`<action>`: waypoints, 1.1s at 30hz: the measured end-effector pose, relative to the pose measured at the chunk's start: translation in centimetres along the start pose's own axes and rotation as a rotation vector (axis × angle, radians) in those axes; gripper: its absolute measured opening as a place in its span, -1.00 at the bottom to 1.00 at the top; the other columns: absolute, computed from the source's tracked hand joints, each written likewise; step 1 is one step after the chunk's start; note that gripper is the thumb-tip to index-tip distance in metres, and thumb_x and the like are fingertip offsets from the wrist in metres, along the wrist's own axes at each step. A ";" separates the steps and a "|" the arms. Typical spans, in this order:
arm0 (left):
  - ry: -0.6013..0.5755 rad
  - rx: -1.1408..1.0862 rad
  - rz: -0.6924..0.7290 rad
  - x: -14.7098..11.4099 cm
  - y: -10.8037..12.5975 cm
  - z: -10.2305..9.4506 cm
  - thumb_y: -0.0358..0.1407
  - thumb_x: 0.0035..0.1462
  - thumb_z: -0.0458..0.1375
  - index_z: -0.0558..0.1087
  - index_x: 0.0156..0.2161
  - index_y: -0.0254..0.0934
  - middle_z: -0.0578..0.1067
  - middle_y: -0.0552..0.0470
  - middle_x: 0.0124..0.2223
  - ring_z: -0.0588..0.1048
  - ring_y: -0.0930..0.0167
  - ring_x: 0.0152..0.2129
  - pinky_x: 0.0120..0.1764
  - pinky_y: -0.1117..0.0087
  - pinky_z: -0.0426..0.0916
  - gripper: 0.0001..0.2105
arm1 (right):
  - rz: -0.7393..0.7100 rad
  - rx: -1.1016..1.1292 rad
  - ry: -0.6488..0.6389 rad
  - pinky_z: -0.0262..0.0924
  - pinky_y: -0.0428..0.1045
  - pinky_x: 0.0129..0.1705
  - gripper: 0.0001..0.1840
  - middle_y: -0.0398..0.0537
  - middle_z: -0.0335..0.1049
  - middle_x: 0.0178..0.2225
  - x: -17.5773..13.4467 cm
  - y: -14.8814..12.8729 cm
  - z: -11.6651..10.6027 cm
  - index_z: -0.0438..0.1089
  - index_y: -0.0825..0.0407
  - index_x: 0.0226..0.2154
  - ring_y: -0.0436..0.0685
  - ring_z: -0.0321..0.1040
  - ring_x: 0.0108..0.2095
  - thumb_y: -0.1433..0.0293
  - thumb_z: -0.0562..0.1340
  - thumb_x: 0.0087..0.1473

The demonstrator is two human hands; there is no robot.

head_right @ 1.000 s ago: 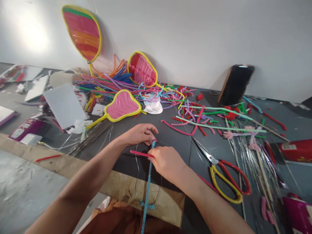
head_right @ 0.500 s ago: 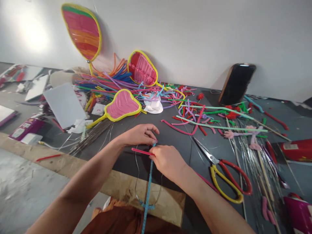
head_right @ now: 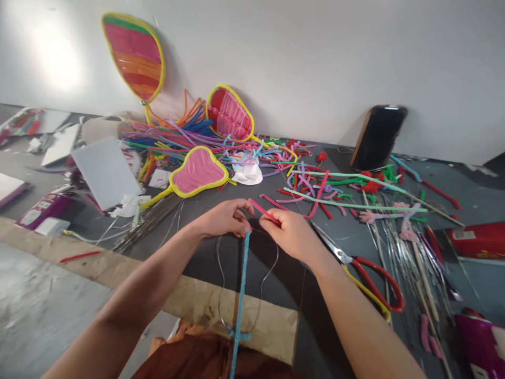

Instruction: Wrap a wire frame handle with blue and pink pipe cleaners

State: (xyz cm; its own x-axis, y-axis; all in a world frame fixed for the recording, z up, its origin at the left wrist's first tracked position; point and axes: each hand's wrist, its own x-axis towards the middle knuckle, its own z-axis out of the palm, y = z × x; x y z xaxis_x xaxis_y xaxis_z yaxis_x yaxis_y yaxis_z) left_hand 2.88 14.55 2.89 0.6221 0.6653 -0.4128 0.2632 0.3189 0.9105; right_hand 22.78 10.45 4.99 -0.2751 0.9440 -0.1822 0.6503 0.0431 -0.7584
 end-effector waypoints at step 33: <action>-0.030 0.000 -0.029 -0.9 0.9 0.8 -0.54 -0.25 0.20 0.26 -0.16 -0.30 0.45 0.12 -0.43 0.44 0.54 -0.55 -0.49 0.52 0.33 -0.55 | 0.121 0.178 -0.204 0.03 -0.09 -0.44 -0.76 -0.23 0.27 -0.55 0.5 0.0 1.5 0.34 0.05 -0.46 -0.01 0.17 -0.51 0.20 0.23 -0.09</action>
State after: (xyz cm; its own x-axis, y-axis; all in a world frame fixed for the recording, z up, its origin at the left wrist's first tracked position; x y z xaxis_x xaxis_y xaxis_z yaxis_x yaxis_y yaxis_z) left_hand 3.17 13.66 4.12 0.6359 0.6353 -0.4382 0.2815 0.3377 0.8982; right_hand 21.55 10.43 3.95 -0.3514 0.8529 -0.3861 0.5579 -0.1404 -0.8180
